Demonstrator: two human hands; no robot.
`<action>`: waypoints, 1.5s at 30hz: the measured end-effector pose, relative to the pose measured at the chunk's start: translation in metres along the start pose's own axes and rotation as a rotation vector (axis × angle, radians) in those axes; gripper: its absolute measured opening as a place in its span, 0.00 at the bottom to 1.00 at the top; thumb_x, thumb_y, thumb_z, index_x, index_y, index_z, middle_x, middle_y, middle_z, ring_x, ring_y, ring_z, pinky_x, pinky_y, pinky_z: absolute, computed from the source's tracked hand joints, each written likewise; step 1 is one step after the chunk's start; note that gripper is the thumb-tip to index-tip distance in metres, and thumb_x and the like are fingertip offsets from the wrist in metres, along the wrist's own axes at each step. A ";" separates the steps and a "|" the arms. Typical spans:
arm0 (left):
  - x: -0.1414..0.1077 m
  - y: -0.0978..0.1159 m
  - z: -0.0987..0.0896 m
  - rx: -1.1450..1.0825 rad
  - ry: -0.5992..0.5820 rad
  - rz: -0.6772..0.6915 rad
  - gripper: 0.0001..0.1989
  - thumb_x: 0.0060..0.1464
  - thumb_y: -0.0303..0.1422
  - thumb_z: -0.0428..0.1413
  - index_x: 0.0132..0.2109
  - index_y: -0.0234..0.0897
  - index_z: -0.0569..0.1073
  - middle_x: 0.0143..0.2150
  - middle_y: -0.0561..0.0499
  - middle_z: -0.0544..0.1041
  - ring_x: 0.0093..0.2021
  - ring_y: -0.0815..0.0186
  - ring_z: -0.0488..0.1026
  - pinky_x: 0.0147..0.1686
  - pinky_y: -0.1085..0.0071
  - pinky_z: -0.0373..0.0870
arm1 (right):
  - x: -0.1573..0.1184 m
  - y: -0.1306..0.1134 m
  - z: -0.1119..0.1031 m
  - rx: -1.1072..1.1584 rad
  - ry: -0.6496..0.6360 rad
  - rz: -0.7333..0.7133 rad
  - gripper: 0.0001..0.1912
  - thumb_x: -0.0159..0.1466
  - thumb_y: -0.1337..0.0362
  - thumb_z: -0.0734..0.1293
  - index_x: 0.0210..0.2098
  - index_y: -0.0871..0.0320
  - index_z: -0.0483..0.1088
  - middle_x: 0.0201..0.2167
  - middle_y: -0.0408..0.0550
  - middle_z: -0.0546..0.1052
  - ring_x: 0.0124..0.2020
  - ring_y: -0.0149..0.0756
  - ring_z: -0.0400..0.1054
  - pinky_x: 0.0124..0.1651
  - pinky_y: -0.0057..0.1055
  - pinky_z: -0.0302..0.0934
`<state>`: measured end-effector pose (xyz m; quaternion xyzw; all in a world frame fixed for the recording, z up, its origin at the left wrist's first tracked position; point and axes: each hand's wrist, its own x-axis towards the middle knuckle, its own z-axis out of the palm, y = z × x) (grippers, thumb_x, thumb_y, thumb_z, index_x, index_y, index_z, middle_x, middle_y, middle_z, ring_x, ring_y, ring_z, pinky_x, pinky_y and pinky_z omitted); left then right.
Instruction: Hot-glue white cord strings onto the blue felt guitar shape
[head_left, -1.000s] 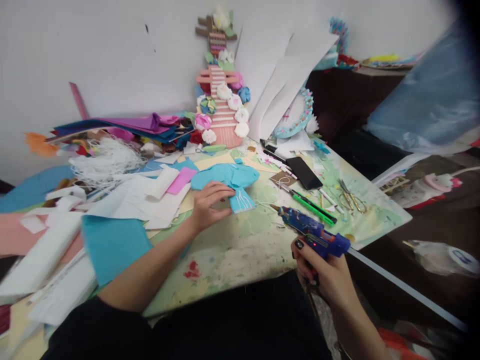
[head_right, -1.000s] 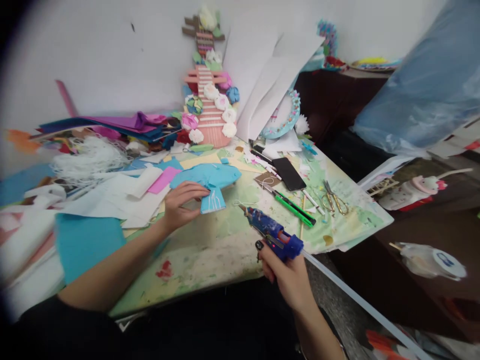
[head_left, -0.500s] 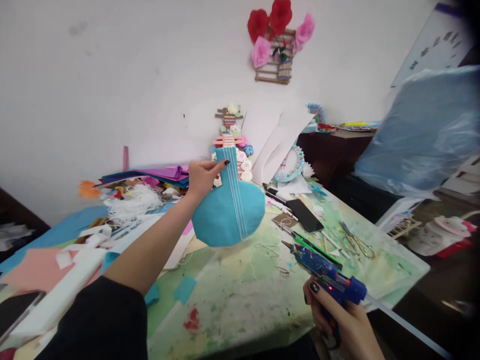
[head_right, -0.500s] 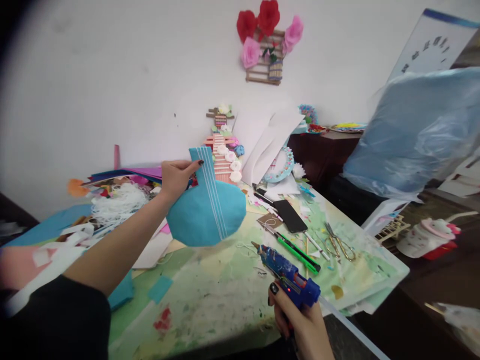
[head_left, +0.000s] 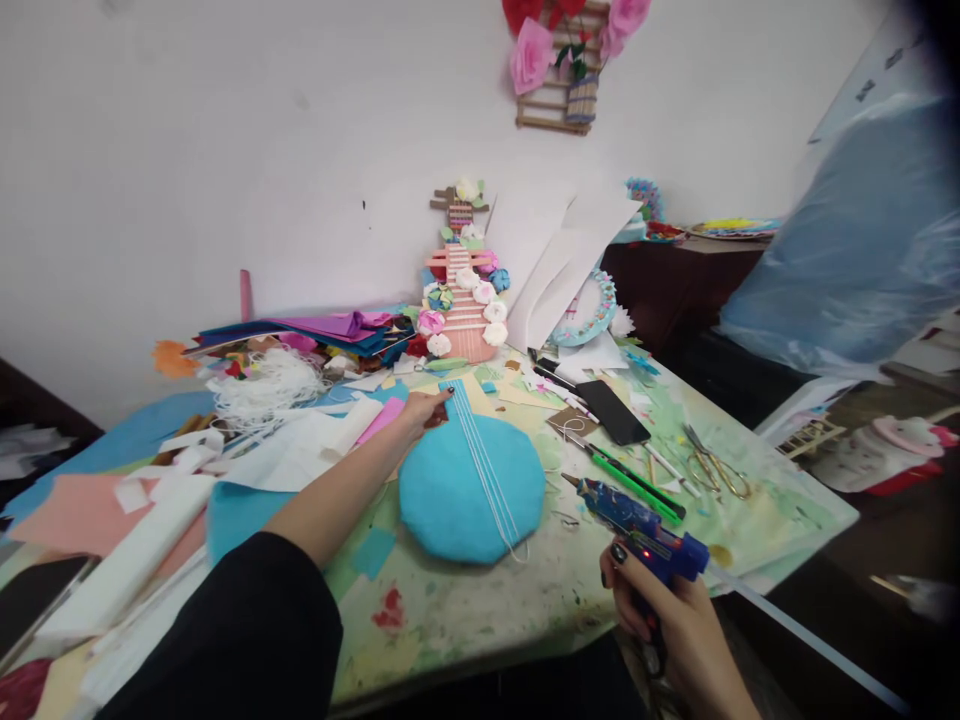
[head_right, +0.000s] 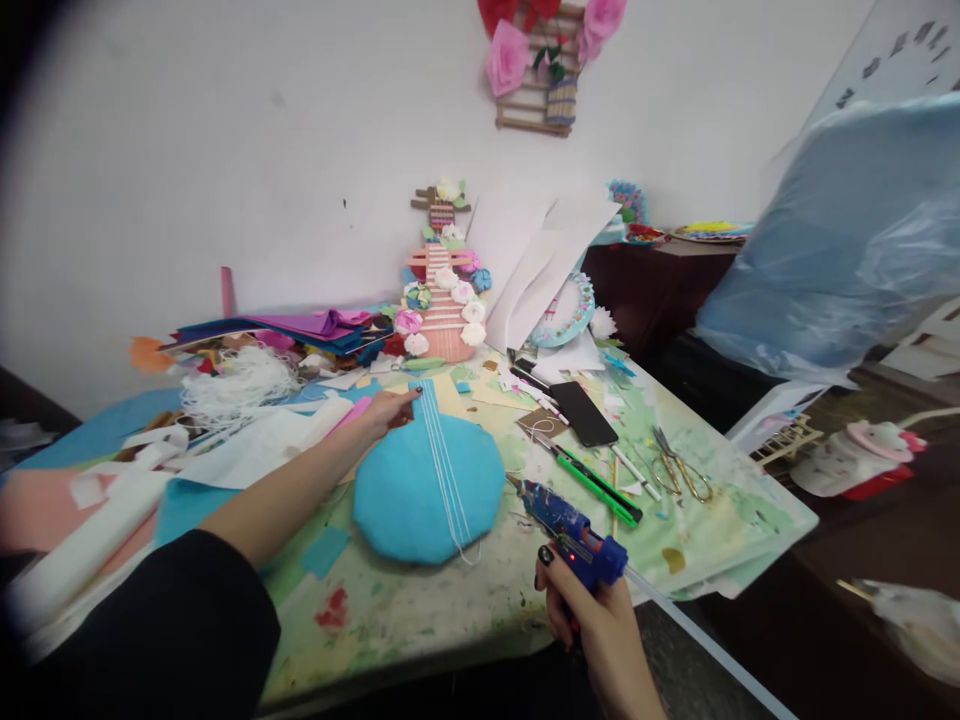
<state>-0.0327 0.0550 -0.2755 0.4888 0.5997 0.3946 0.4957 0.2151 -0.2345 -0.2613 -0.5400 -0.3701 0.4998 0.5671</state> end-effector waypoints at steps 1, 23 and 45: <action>0.002 -0.004 0.000 0.028 -0.006 -0.019 0.27 0.37 0.53 0.65 0.23 0.30 0.71 0.22 0.42 0.76 0.22 0.67 0.72 0.22 0.74 0.65 | 0.002 0.003 -0.001 -0.018 0.001 0.002 0.23 0.57 0.47 0.69 0.22 0.61 0.68 0.08 0.37 0.58 0.10 0.22 0.48 0.17 0.24 0.46; -0.257 -0.055 0.029 -0.157 -0.444 -0.334 0.22 0.51 0.41 0.58 0.49 0.31 0.70 0.46 0.37 0.77 0.18 0.69 0.72 0.12 0.76 0.59 | 0.013 0.028 0.005 0.119 0.043 0.058 0.19 0.55 0.52 0.72 0.22 0.62 0.70 0.08 0.37 0.59 0.09 0.20 0.48 0.15 0.23 0.48; -0.263 -0.053 0.044 -0.772 -0.295 -0.392 0.13 0.53 0.35 0.60 0.41 0.27 0.73 0.22 0.53 0.72 0.16 0.77 0.67 0.14 0.84 0.54 | 0.001 0.025 0.011 0.139 -0.076 0.064 0.17 0.58 0.54 0.70 0.23 0.62 0.69 0.10 0.36 0.60 0.10 0.20 0.48 0.16 0.22 0.47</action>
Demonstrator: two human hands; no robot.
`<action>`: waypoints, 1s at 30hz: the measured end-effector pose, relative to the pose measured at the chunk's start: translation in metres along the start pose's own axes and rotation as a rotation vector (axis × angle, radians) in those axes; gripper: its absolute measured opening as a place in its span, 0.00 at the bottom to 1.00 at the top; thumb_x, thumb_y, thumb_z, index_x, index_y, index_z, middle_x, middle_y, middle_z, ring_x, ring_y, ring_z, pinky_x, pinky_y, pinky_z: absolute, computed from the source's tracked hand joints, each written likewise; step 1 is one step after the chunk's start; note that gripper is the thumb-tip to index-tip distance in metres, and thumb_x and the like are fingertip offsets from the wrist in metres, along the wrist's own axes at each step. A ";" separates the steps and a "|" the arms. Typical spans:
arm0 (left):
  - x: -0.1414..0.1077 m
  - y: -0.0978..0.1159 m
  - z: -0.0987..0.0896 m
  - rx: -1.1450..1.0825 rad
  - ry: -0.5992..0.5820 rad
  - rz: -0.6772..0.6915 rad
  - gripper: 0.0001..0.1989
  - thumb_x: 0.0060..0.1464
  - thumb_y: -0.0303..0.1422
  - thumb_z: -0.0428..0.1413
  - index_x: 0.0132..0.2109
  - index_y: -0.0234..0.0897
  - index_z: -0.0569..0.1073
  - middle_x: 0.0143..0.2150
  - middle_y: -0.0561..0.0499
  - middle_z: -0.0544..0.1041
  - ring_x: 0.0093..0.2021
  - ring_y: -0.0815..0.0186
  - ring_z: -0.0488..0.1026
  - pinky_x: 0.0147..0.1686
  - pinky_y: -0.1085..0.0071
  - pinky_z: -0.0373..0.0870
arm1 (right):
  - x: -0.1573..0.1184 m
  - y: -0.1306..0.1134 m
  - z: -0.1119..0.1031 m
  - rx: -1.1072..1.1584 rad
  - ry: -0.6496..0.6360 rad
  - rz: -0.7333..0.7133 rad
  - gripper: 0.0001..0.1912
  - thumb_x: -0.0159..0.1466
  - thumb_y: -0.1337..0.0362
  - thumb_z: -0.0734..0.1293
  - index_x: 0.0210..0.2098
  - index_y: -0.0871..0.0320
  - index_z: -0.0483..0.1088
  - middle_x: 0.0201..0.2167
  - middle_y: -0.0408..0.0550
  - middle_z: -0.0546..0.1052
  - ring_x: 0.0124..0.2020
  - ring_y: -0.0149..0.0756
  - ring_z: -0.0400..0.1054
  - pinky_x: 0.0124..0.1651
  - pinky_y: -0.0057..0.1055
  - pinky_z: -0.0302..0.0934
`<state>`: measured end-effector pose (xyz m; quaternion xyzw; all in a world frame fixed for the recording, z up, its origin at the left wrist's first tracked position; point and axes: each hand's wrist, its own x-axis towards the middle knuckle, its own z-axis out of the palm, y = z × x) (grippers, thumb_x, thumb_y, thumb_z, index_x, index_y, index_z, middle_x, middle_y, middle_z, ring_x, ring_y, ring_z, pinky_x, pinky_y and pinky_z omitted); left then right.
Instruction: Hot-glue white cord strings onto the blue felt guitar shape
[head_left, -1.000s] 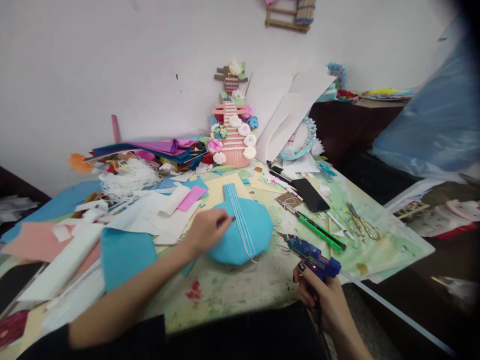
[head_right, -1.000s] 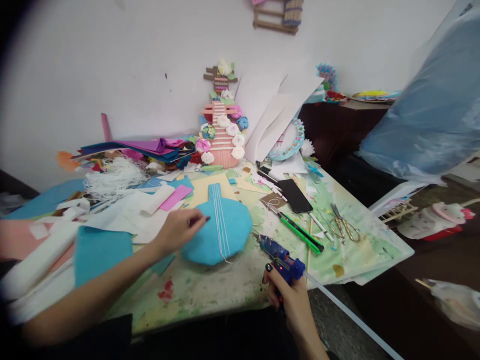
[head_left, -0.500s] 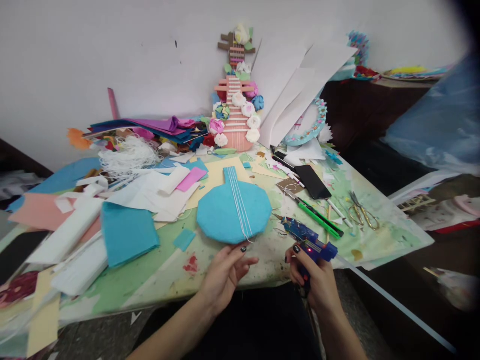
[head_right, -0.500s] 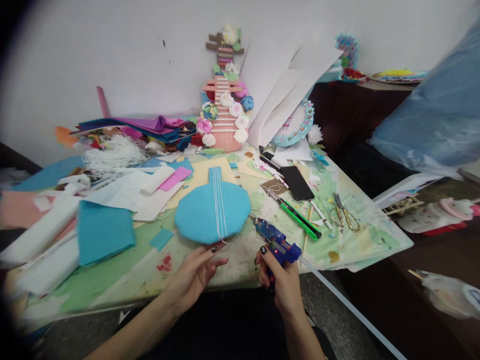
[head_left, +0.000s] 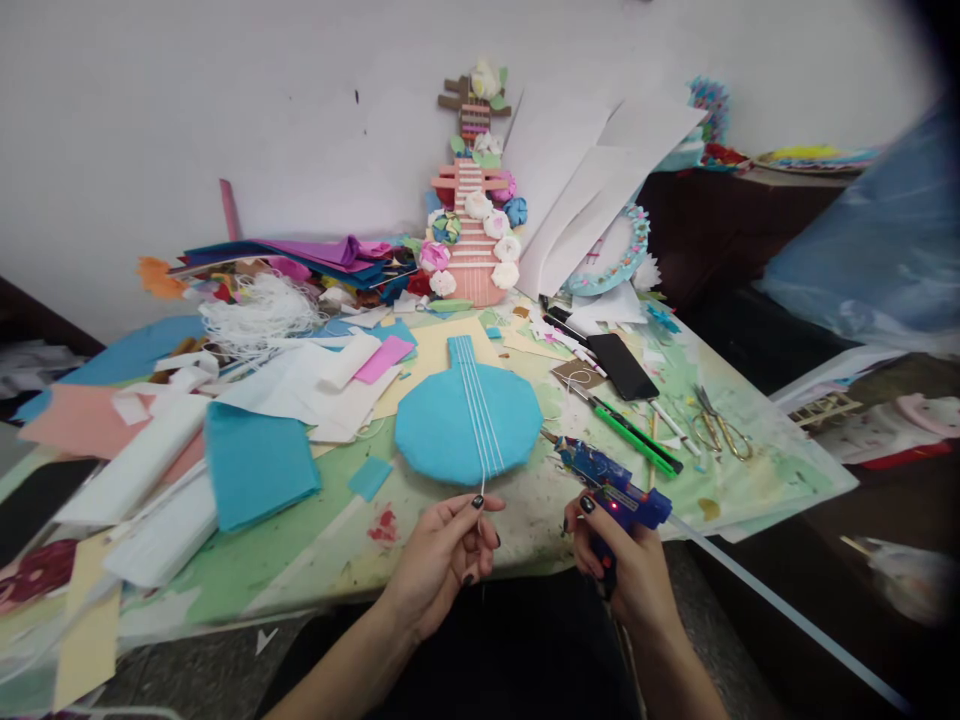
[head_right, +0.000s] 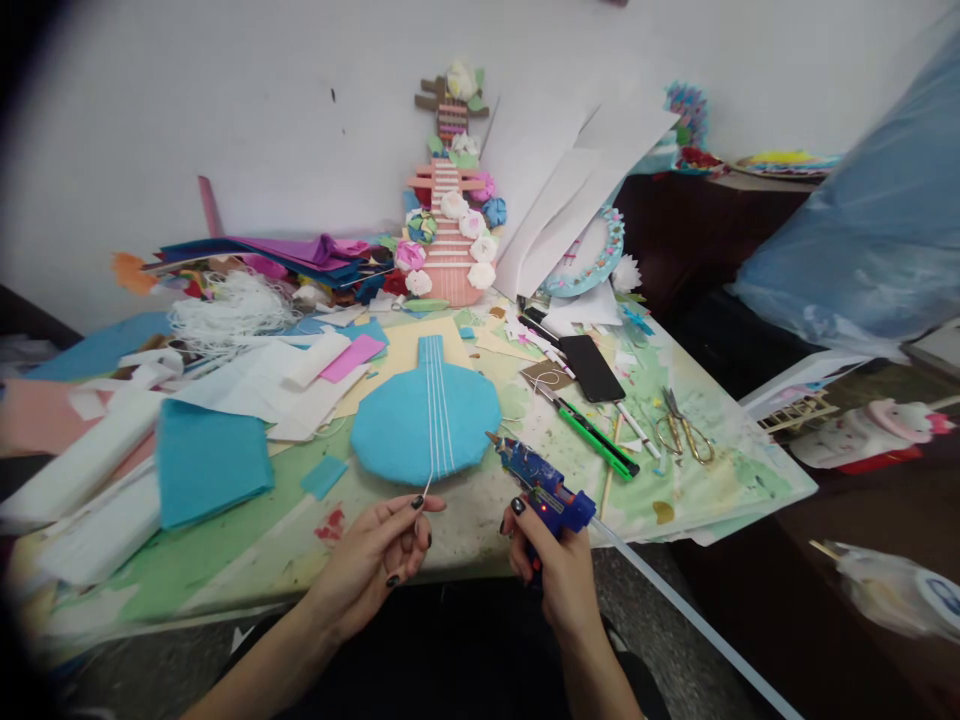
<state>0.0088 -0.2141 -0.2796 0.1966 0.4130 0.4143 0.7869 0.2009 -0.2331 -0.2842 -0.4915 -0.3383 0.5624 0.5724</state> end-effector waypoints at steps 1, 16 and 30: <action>0.000 0.000 -0.001 0.019 0.003 0.008 0.14 0.51 0.36 0.61 0.41 0.28 0.73 0.22 0.54 0.72 0.15 0.77 0.65 0.13 0.84 0.52 | 0.000 0.000 0.002 -0.004 0.002 0.000 0.17 0.57 0.53 0.70 0.22 0.62 0.69 0.10 0.36 0.60 0.10 0.20 0.48 0.16 0.23 0.47; 0.007 -0.007 -0.011 0.165 -0.033 -0.020 0.29 0.51 0.39 0.59 0.56 0.31 0.61 0.18 0.55 0.72 0.12 0.75 0.63 0.12 0.82 0.45 | 0.002 0.001 0.013 -0.048 -0.027 0.037 0.19 0.56 0.52 0.70 0.21 0.61 0.69 0.09 0.36 0.60 0.10 0.21 0.48 0.16 0.24 0.49; 0.006 -0.012 -0.012 0.241 -0.048 -0.005 0.24 0.51 0.40 0.58 0.50 0.32 0.62 0.19 0.54 0.72 0.13 0.74 0.65 0.12 0.83 0.50 | 0.000 0.011 0.008 -0.381 -0.123 0.181 0.23 0.54 0.46 0.69 0.20 0.59 0.64 0.08 0.37 0.59 0.11 0.24 0.51 0.17 0.24 0.43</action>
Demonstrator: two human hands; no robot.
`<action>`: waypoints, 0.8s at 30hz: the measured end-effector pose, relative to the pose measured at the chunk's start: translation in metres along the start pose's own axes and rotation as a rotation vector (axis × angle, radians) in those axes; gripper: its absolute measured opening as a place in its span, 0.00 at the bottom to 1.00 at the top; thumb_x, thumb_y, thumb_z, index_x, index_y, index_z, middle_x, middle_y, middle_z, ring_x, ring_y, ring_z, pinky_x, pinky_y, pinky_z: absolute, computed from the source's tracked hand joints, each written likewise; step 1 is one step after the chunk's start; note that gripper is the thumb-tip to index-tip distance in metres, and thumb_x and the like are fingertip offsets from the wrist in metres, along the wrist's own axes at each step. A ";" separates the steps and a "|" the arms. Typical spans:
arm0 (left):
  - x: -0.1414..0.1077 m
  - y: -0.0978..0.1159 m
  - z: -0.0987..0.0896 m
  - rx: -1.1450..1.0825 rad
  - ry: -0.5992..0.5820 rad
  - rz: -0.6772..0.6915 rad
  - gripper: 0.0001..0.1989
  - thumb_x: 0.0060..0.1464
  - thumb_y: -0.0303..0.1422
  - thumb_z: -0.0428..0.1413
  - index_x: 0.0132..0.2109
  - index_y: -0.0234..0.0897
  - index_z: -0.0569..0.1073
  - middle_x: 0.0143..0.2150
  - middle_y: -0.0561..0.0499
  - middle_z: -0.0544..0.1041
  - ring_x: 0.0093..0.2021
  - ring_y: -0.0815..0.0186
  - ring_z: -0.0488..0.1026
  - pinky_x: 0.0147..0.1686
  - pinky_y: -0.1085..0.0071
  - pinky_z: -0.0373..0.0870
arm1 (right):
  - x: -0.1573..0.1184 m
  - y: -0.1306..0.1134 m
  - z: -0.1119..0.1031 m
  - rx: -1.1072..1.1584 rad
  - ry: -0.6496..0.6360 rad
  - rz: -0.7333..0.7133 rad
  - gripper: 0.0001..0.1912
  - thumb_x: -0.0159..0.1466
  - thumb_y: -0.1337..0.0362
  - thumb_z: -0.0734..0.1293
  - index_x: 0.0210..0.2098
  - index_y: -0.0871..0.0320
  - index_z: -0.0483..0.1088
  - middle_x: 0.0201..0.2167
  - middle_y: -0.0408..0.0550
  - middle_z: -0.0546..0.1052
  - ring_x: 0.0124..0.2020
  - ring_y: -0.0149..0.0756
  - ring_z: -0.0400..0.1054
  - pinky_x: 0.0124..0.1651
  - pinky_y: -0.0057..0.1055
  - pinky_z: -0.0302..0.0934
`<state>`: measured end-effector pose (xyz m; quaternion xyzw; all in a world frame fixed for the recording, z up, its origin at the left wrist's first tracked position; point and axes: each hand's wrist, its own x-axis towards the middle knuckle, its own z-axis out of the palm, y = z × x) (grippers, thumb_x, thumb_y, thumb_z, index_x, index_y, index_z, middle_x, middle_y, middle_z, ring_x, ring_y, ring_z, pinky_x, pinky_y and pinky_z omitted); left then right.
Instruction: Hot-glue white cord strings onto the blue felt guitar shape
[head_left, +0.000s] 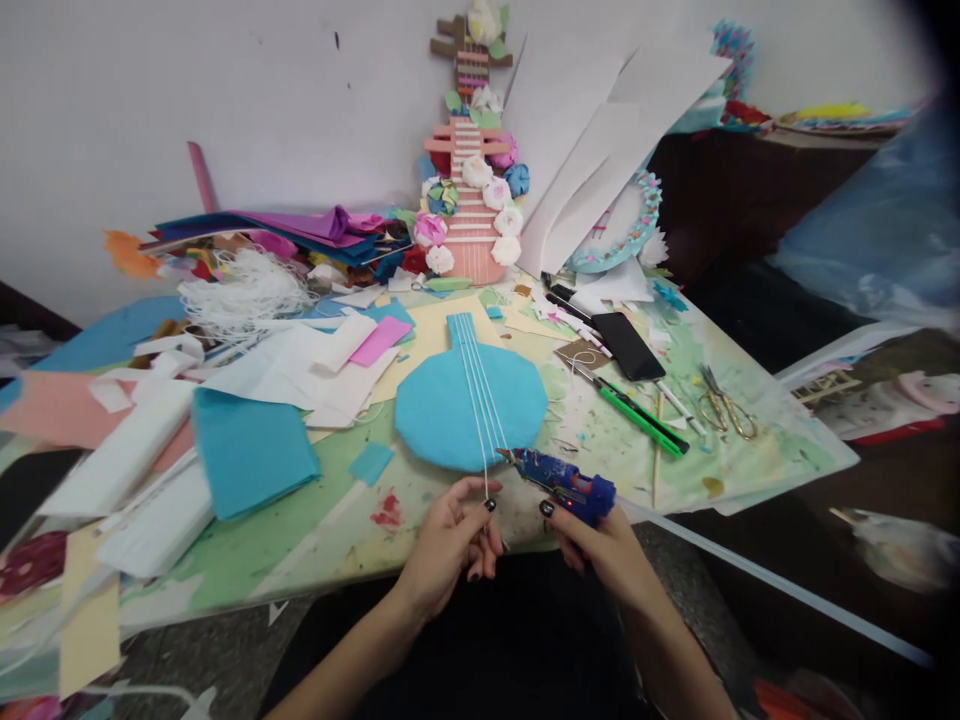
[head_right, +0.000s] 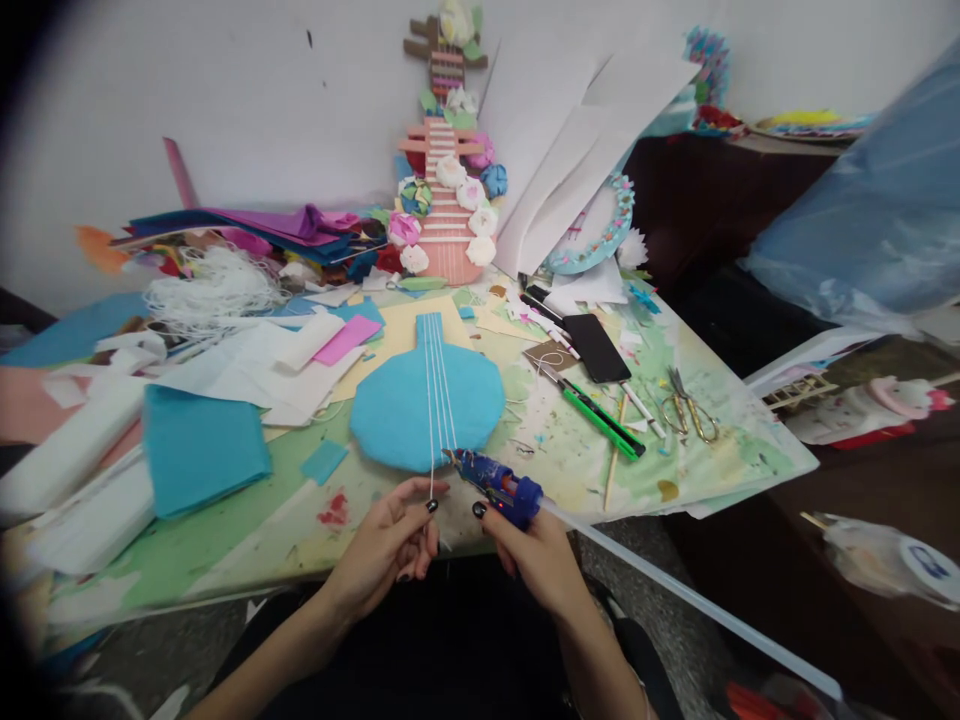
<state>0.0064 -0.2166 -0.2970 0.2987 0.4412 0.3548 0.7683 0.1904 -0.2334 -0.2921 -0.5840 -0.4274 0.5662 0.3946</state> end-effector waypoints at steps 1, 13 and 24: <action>0.000 0.000 0.000 0.000 -0.002 0.000 0.22 0.51 0.40 0.58 0.48 0.32 0.63 0.20 0.54 0.72 0.13 0.74 0.65 0.11 0.83 0.50 | -0.001 0.000 0.001 0.004 -0.004 0.016 0.23 0.53 0.46 0.70 0.19 0.59 0.63 0.08 0.36 0.59 0.11 0.23 0.51 0.17 0.24 0.42; -0.002 -0.007 -0.002 -0.069 -0.018 0.055 0.13 0.54 0.39 0.57 0.40 0.33 0.66 0.22 0.54 0.72 0.16 0.75 0.67 0.13 0.83 0.51 | 0.003 0.003 0.009 0.003 -0.054 -0.004 0.20 0.55 0.48 0.69 0.23 0.58 0.63 0.09 0.34 0.57 0.12 0.23 0.49 0.15 0.23 0.41; -0.005 -0.006 -0.002 -0.091 -0.002 0.068 0.15 0.53 0.40 0.59 0.40 0.33 0.67 0.22 0.55 0.72 0.16 0.75 0.67 0.13 0.83 0.52 | 0.004 0.000 0.013 0.041 -0.055 -0.007 0.20 0.55 0.49 0.70 0.23 0.57 0.63 0.09 0.34 0.57 0.12 0.23 0.48 0.15 0.23 0.40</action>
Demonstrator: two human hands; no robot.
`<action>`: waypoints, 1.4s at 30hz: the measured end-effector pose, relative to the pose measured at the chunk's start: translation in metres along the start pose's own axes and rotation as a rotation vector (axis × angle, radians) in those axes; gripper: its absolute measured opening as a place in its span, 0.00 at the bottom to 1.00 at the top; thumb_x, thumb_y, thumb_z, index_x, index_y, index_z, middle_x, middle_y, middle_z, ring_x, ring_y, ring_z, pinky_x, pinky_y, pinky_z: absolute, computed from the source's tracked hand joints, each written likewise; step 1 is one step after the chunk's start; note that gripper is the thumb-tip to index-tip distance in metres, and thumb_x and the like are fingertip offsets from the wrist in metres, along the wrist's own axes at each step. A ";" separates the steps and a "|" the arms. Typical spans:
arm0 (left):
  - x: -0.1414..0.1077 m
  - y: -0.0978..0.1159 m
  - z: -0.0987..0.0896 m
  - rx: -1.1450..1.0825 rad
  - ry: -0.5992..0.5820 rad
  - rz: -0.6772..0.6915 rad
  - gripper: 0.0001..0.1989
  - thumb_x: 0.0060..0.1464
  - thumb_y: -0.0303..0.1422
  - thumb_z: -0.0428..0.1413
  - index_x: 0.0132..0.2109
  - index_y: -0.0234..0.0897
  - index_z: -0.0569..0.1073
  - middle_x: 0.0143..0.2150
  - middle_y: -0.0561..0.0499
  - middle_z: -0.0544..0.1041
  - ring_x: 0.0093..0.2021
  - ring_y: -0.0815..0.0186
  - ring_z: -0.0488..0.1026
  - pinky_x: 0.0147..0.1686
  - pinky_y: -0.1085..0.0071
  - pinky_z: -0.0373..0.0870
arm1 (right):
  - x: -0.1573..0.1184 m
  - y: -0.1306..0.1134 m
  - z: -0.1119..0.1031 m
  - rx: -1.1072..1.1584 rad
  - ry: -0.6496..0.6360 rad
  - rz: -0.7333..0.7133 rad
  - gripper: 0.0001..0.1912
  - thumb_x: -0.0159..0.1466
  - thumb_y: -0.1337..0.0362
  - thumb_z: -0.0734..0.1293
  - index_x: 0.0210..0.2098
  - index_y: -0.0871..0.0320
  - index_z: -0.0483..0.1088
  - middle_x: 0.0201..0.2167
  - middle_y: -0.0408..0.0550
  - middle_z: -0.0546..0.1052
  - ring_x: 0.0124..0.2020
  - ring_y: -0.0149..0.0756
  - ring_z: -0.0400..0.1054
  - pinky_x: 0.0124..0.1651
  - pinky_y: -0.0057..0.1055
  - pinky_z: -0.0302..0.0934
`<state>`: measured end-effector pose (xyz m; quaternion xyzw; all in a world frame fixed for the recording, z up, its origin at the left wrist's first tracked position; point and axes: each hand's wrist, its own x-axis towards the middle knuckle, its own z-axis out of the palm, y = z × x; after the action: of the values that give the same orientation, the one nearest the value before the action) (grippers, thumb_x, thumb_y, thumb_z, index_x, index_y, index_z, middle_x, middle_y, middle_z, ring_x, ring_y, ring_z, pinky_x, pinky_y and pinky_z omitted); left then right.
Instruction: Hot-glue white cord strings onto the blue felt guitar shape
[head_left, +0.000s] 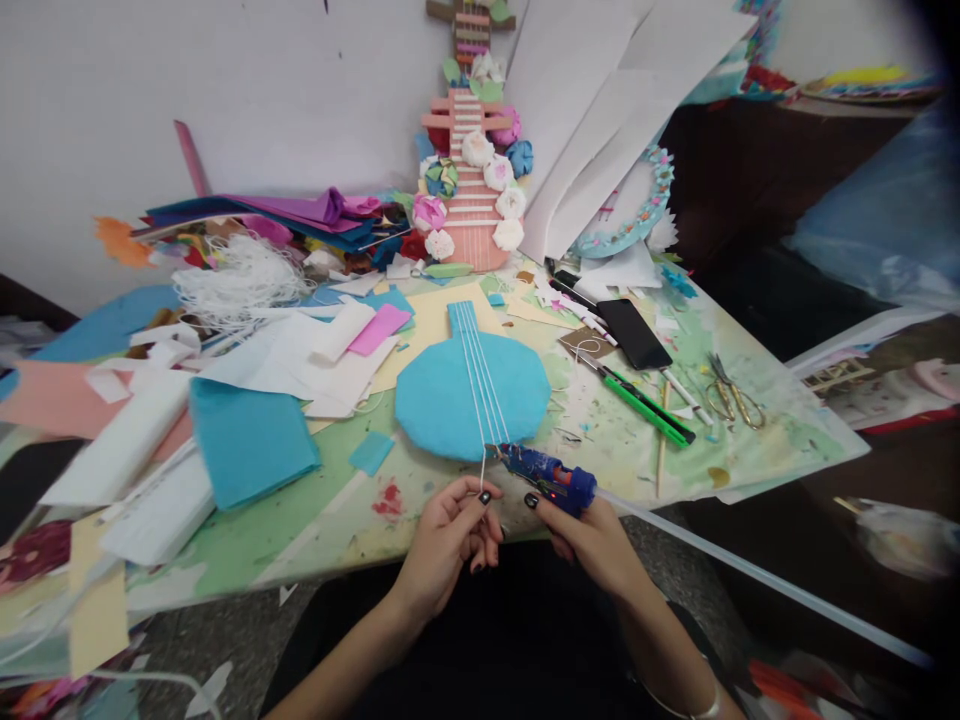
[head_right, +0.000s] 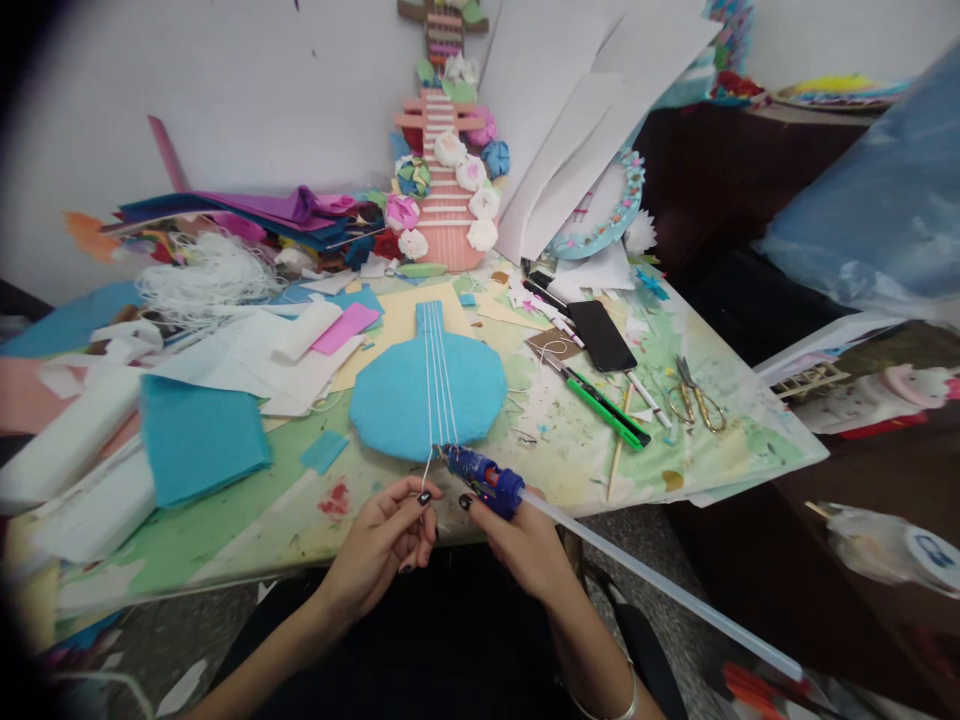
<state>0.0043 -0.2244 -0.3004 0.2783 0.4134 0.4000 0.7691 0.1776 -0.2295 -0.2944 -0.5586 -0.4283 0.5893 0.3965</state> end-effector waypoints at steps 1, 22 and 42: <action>0.000 0.000 0.000 -0.003 0.004 0.004 0.15 0.53 0.40 0.59 0.40 0.33 0.67 0.22 0.55 0.72 0.16 0.75 0.67 0.13 0.83 0.52 | 0.000 0.000 0.000 0.001 -0.002 0.000 0.19 0.54 0.49 0.70 0.23 0.57 0.63 0.09 0.34 0.57 0.12 0.23 0.48 0.15 0.23 0.40; -0.004 0.001 -0.001 -0.034 -0.006 0.041 0.13 0.54 0.39 0.59 0.40 0.34 0.67 0.22 0.55 0.72 0.16 0.75 0.67 0.13 0.83 0.53 | -0.001 0.000 0.000 -0.081 -0.019 -0.018 0.17 0.57 0.50 0.67 0.27 0.57 0.62 0.10 0.34 0.57 0.12 0.23 0.48 0.16 0.24 0.41; -0.003 0.001 0.000 -0.028 -0.011 0.043 0.14 0.54 0.39 0.58 0.40 0.33 0.67 0.22 0.55 0.72 0.16 0.75 0.67 0.13 0.84 0.52 | -0.005 0.001 -0.002 -0.181 -0.022 -0.010 0.17 0.58 0.49 0.64 0.28 0.57 0.62 0.11 0.34 0.57 0.13 0.25 0.49 0.17 0.24 0.42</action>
<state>0.0025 -0.2266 -0.2984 0.2787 0.3975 0.4205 0.7665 0.1795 -0.2342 -0.2942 -0.5833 -0.4870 0.5524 0.3428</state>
